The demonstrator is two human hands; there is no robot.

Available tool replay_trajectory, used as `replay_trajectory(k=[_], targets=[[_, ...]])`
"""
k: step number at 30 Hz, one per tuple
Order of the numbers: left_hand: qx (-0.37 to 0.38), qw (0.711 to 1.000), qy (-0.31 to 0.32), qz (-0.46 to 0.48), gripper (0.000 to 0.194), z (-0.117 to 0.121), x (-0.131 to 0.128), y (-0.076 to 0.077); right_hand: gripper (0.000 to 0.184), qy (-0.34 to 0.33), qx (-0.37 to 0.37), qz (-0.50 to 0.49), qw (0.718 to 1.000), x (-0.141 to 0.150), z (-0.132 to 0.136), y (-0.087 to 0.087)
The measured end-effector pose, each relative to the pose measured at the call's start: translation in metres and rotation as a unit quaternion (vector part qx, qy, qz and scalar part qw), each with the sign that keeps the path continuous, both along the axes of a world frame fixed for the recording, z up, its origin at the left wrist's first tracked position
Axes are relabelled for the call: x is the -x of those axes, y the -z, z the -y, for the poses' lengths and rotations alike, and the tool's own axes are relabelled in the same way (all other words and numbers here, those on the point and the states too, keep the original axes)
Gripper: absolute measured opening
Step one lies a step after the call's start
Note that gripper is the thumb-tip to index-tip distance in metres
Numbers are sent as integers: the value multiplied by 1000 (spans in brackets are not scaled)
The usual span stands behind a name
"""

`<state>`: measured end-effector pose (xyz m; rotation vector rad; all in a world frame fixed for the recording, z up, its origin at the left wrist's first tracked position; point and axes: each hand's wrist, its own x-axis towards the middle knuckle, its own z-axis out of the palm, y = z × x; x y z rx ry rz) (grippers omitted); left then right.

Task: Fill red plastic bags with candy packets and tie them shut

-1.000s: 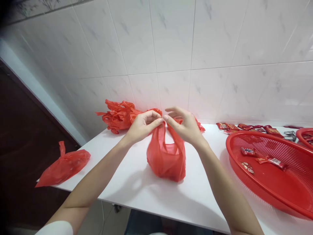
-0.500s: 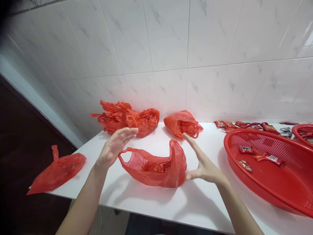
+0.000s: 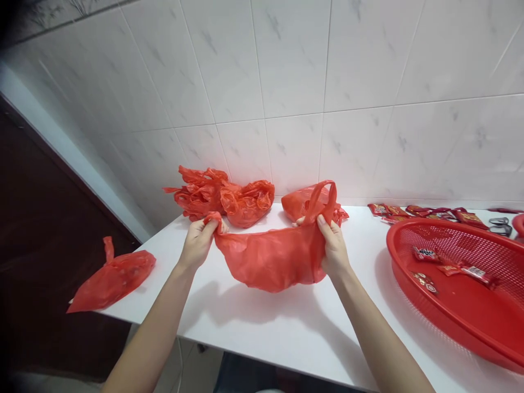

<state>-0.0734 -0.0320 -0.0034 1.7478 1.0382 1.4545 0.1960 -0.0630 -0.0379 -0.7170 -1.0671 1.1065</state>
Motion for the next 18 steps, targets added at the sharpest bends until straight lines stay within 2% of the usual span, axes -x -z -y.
replay_trajectory(k=[2, 4, 9, 11, 15, 18], targets=[[-3, 1000, -24, -16, 53, -5, -4, -6, 47, -21, 6, 24, 999, -1, 2, -5], [7, 999, -22, -42, 49, -10, -9, -9, 46, -38, 9, 43, 998, 0, 2, -5], [3, 999, -36, -37, 41, -20, -15, -14, 44, -9, 29, -10, 999, -1, -2, -1], [-12, 998, -42, -46, 35, -19, -15, -19, 43, -4, 48, -32, 998, 0, -3, 3], [-35, 995, -13, -88, 26, -11, -17, -33, 48, -28, 77, -54, 995, 2, -3, 8], [-61, 990, -41, -118, 19, -7, -19, -42, 49, -39, 63, -64, 995, 6, -3, 8]])
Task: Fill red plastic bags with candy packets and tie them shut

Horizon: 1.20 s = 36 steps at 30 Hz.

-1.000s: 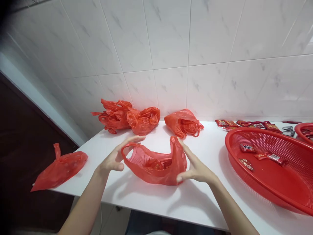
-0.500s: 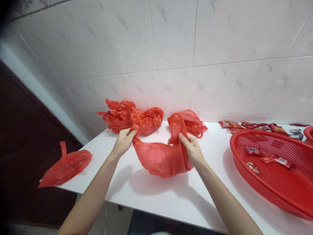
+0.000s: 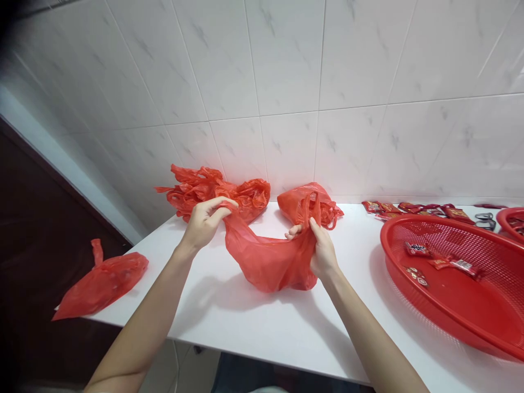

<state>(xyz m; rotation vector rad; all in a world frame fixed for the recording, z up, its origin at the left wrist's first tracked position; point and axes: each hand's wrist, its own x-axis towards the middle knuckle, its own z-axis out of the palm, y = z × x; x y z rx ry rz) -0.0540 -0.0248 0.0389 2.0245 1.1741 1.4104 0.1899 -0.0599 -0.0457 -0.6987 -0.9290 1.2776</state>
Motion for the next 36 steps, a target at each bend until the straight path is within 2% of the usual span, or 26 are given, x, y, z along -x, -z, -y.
replay_trajectory(k=[2, 4, 8, 12, 16, 19, 22, 24, 28, 31, 34, 36], targets=[[-11, 1000, -23, -12, 16, 0, -2, -5, 49, 2, -12, -6, 1000, 3, 0, -2], [-3, 1000, -12, -10, 15, 0, -5, -11, 49, 2, -17, -16, 1000, 7, 0, -4], [54, 994, 89, 14, 12, 4, -16, -23, 47, 15, -9, -22, 1000, 14, 1, -5], [84, 975, 203, 21, 19, 9, -27, -30, 43, 30, -18, 50, 998, 22, 4, -7], [81, 946, 315, 10, 17, 7, -35, -28, 36, 27, -39, 119, 992, 30, 7, -15], [84, 929, 360, 18, 17, 3, -41, -22, 24, 6, -65, 159, 985, 33, 10, -21], [78, 936, 343, 12, 19, -2, -47, -15, 15, -40, -91, 185, 978, 32, 13, -24], [71, 945, 319, 2, 19, -7, -52, -10, 17, -67, -97, 186, 975, 29, 15, -26], [74, 948, 310, 12, 23, -12, -60, 3, 34, -70, -89, 225, 968, 25, 16, -28], [91, 944, 316, 13, 35, -14, -62, 13, 52, -57, -70, 224, 970, 24, 14, -25], [93, 957, 273, 27, 43, -16, -59, 24, 56, -55, -39, 193, 979, 21, 11, -21], [92, 966, 237, 46, 37, -15, -55, 31, 58, -63, -21, 180, 981, 19, 10, -19]])
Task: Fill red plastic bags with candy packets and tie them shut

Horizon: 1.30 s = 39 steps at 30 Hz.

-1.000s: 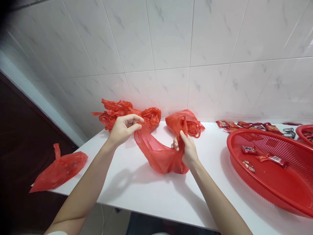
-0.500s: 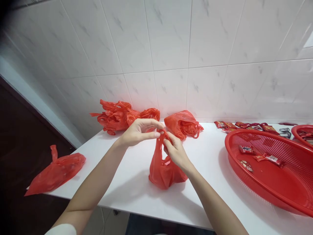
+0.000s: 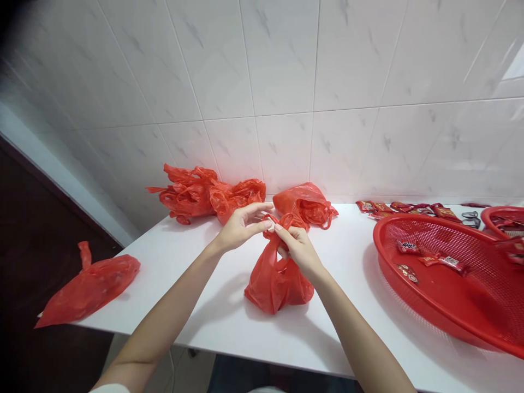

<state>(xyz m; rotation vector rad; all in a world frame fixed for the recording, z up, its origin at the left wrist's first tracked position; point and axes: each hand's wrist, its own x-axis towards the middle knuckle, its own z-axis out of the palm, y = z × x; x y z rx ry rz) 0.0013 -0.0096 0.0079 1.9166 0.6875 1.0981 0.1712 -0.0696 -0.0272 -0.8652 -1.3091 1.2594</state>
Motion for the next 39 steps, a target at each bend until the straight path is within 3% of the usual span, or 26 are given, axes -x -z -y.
replay_trajectory(k=[2, 5, 9, 12, 15, 18, 20, 21, 23, 25, 26, 29, 33, 36, 39], targets=[[-11, 1000, -22, 17, 24, 5, 4, 5, 59, -12, 17, -11, 1000, -2, -1, 1], [-102, 994, -28, 34, 10, 21, 9, 10, 51, -13, 44, -48, 998, -3, -4, 1], [-204, 977, 26, -56, 11, 46, 14, 22, 43, -22, 81, -109, 991, -4, -7, 1], [-176, 974, 51, -130, 15, 52, 20, 36, 41, -61, 100, -128, 985, -7, -8, 3], [-112, 990, 5, -87, 12, 47, 25, 47, 41, -74, 100, -118, 985, -9, -7, 3], [-33, 996, -67, 40, 11, 39, 25, 49, 40, -43, 34, -34, 998, -6, -3, 4], [43, 991, -60, 114, 23, 33, 20, 48, 36, 10, -70, 77, 995, -2, 1, 6], [84, 986, -40, 137, 31, 31, 17, 48, 33, 47, -138, 144, 979, 1, 3, 7], [156, 975, 10, 156, 40, 29, 9, 49, 25, 125, -276, 261, 917, 4, 5, 10], [202, 965, 48, 160, 41, 30, 1, 52, 20, 169, -380, 322, 850, 5, 5, 13], [219, 961, 63, 160, 40, 31, -2, 54, 24, 175, -412, 330, 831, 5, 5, 14], [263, 945, 88, 175, 38, 34, -9, 58, 36, 153, -448, 322, 820, 3, 5, 17], [320, 925, 68, 196, 35, 35, -8, 56, 42, 116, -439, 285, 844, 3, 8, 18], [319, 925, 60, 198, 35, 34, -2, 49, 43, 125, -445, 251, 851, 3, 11, 21], [284, 933, 13, 221, 34, 34, 6, 41, 44, 141, -462, 256, 837, 3, 14, 27]])
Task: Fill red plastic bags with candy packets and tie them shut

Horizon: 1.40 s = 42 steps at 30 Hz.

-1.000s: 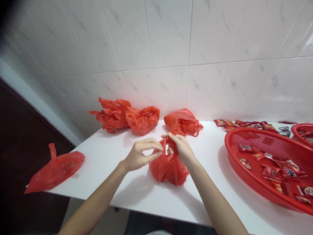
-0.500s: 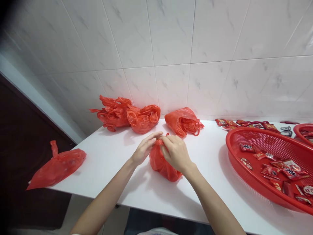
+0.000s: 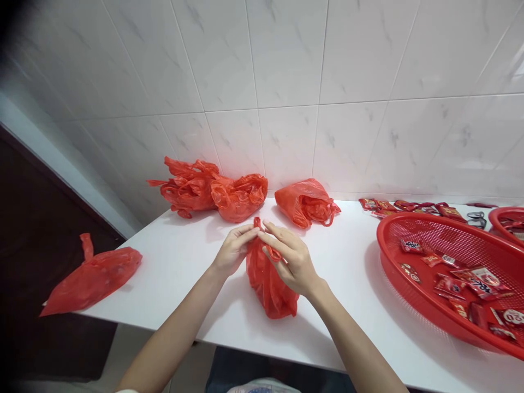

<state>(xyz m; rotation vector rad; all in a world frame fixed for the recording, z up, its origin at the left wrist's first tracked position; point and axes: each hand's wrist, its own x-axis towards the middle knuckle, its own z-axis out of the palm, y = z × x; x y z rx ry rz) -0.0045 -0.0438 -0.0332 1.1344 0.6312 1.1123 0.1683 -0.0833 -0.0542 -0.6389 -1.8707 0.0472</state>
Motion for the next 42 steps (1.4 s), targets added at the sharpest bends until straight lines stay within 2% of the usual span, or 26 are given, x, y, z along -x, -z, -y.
replay_trajectory(k=[3, 5, 11, 15, 19, 22, 25, 27, 29, 31, 33, 35, 36, 39, 40, 42], targets=[[-25, 996, -84, 4, 36, -2, 10, -2, 46, 8, -17, 13, 1000, -1, 1, 9], [-29, 992, -120, -3, 38, -7, 16, 4, 49, 5, -24, 17, 1000, -2, 3, 17], [41, 975, -216, -28, 45, -29, 40, 41, 43, 4, 5, 30, 1000, -13, 19, 41], [61, 967, -241, -51, 48, -37, 51, 59, 34, 2, 38, 31, 999, -22, 36, 52], [43, 966, -251, -50, 50, -35, 47, 58, 27, -2, 107, -25, 994, -25, 47, 52], [-49, 970, -229, -64, 45, -23, 36, 41, 24, -1, 196, -111, 974, -21, 48, 42], [-165, 971, -129, -115, 35, -2, 22, 17, 31, -24, 262, -170, 950, -11, 43, 28], [-236, 958, -64, -152, 29, 13, 15, 4, 34, -68, 292, -185, 936, -3, 38, 19], [-309, 933, -33, -179, 21, 24, 10, 1, 34, -112, 310, -198, 923, 5, 34, 12], [-358, 916, -38, -179, 17, 32, 9, 6, 32, -130, 317, -220, 913, 10, 32, 7], [-361, 915, -63, -171, 40, 36, 10, 16, 31, -132, 319, -242, 907, 12, 33, 1], [-329, 923, -59, -189, 60, 38, 11, 27, 30, -137, 314, -251, 905, 13, 35, -3], [-309, 927, -37, -210, 58, 40, 11, 32, 29, -143, 307, -248, 908, 14, 35, -4], [-258, 927, 34, -271, 27, 43, 14, 41, 29, -145, 278, -206, 927, 17, 36, -5], [-249, 925, 32, -284, 26, 43, 18, 41, 27, -134, 266, -190, 935, 17, 36, -4], [-231, 925, -33, -299, 30, 40, 33, 37, 19, -98, 248, -182, 946, 14, 37, -4]])
